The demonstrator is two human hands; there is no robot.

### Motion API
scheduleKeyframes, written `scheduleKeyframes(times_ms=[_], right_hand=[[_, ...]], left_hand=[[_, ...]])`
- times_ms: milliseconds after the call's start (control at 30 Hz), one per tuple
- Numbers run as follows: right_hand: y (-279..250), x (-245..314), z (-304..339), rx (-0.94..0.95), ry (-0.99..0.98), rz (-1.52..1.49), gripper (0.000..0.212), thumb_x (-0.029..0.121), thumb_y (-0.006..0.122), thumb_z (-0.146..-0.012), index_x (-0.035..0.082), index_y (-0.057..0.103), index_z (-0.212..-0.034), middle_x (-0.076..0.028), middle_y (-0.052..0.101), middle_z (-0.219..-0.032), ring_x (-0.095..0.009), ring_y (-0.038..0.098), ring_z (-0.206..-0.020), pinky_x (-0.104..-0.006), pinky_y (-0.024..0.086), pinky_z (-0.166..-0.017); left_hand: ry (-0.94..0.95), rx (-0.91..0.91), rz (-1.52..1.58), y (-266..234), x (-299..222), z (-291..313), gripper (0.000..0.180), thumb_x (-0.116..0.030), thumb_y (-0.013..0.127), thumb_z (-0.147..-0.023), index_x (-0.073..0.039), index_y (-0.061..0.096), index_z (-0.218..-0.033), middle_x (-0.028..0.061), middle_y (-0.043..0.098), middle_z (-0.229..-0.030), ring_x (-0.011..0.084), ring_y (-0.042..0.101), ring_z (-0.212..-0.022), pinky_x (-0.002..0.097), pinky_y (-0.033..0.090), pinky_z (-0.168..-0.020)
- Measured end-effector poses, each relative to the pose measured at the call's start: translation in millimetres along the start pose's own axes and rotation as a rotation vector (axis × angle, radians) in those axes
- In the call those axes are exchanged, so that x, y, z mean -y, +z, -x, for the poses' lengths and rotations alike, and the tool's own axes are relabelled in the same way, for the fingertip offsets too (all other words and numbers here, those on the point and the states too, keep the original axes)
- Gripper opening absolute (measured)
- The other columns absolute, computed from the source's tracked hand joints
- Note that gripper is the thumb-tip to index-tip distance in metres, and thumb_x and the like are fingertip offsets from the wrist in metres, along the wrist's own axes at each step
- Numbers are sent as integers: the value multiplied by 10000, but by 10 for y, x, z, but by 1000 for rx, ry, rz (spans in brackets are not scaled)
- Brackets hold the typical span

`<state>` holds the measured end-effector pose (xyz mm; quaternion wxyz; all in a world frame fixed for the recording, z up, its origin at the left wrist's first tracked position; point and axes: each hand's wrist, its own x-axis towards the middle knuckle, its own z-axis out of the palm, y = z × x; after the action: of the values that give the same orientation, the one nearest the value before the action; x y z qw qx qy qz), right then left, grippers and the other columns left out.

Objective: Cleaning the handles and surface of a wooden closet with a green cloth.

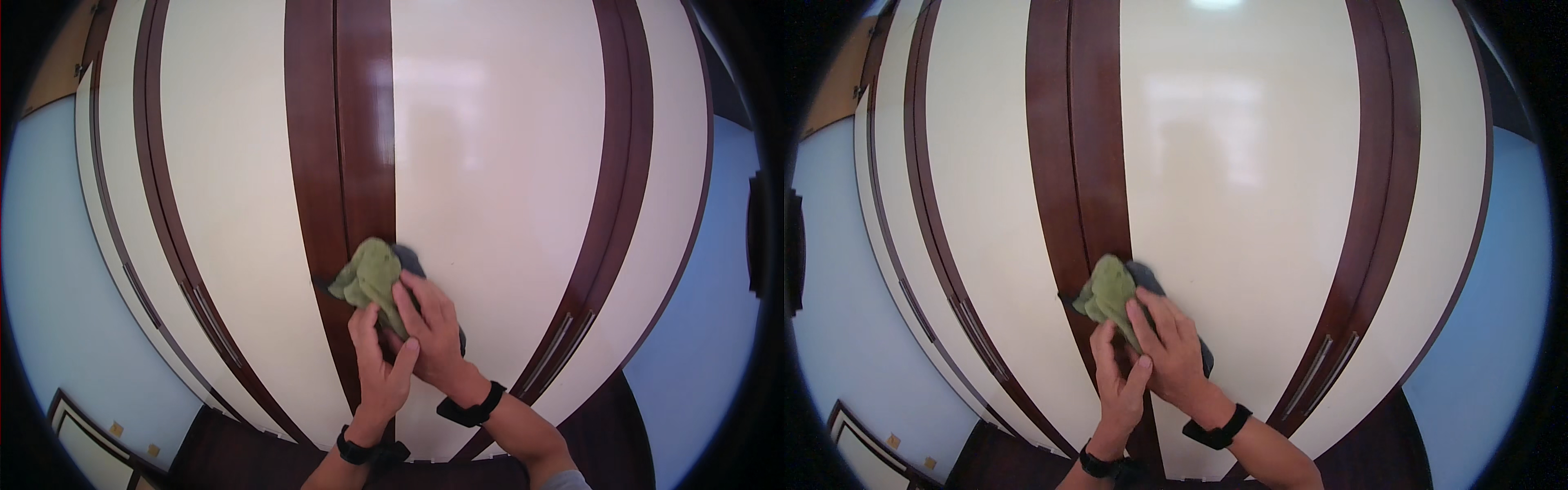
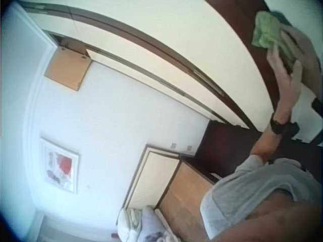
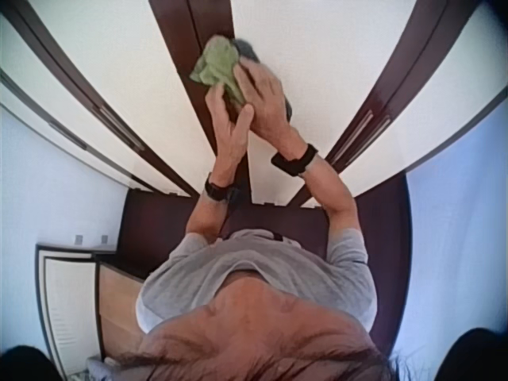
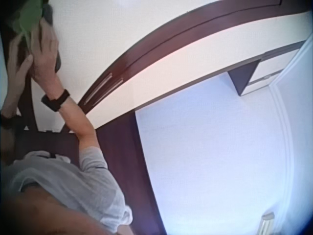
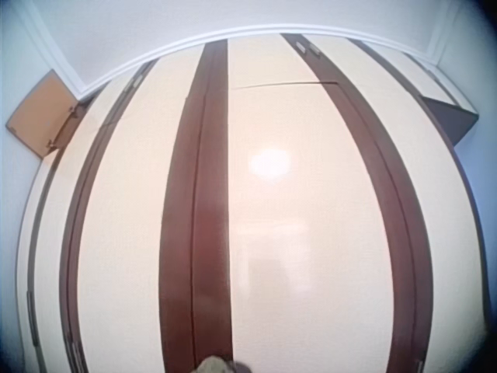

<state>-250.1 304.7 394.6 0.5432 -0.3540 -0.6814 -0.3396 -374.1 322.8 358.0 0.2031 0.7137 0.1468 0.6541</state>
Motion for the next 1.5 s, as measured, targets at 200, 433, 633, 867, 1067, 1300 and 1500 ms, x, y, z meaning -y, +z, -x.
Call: scheduleKeyframes(times_ms=[200, 433, 633, 867, 1067, 1300, 1500], right_hand=[[0, -58, -121, -5, 13, 4, 710, 90, 792, -854, 7, 552, -1517, -229, 559, -1511, -408, 594, -1307, -484, 489, -1060], [60, 94, -100, -40, 140, -38, 768, 86, 801, -846, 45, 528, -1562, -218, 582, -1403, -401, 608, -1171, -469, 535, -952], [313, 271, 650, 117, 340, -252, 784, 91, 806, -853, 72, 529, -1586, -223, 568, -1353, -375, 612, -1103, -445, 561, -897], [236, 211, 103, -112, 263, -281, 744, 51, 784, -886, 64, 529, -1585, -233, 559, -1378, -382, 609, -1118, -442, 549, -911], [329, 306, 775, 56, 282, -253, 681, -1, 754, -898, 54, 570, -1552, -237, 562, -1391, -385, 606, -1138, -443, 538, -939], [219, 136, 337, -99, 290, -342, 632, -29, 745, -903, 44, 606, -1515, -223, 564, -1397, -371, 621, -1109, -420, 558, -926], [118, 108, 401, -222, 335, -252, 578, -63, 776, -876, 35, 679, -1438, -199, 609, -1389, -318, 652, -1090, -378, 576, -899]], left_hand=[[-17, -5, -29, -57, -108, -249, 714, -203, 750, -957, 49, 434, -1545, 262, 389, -1548, 380, 460, -1400, 477, 404, -1161], [14, -35, -66, -88, -4, -204, 692, -244, 717, -984, 52, 441, -1545, 250, 386, -1585, 382, 432, -1449, 477, 371, -1201], [-165, -124, -13, -79, 212, 347, 661, -293, 686, -1015, 35, 457, -1541, 213, 425, -1587, 342, 417, -1487, 458, 323, -1235], [27, -67, -9, -101, -2, -146, 662, -259, 701, -993, 50, 467, -1530, 265, 421, -1559, 393, 454, -1419, 502, 356, -1203], [-222, -198, 135, -46, 465, 518, 573, -215, 645, -1050, 33, 435, -1522, 159, 534, -1463, 264, 544, -1335, 404, 423, -1154], [-54, -92, 35, -17, 86, 20, 749, -249, 765, -934, 47, 449, -1545, 246, 405, -1552, 380, 448, -1405, 486, 359, -1195], [0, 31, -19, 86, 97, 105, 820, -333, 746, -954, 38, 414, -1604, 244, 353, -1632, 381, 393, -1492, 498, 329, -1231]])
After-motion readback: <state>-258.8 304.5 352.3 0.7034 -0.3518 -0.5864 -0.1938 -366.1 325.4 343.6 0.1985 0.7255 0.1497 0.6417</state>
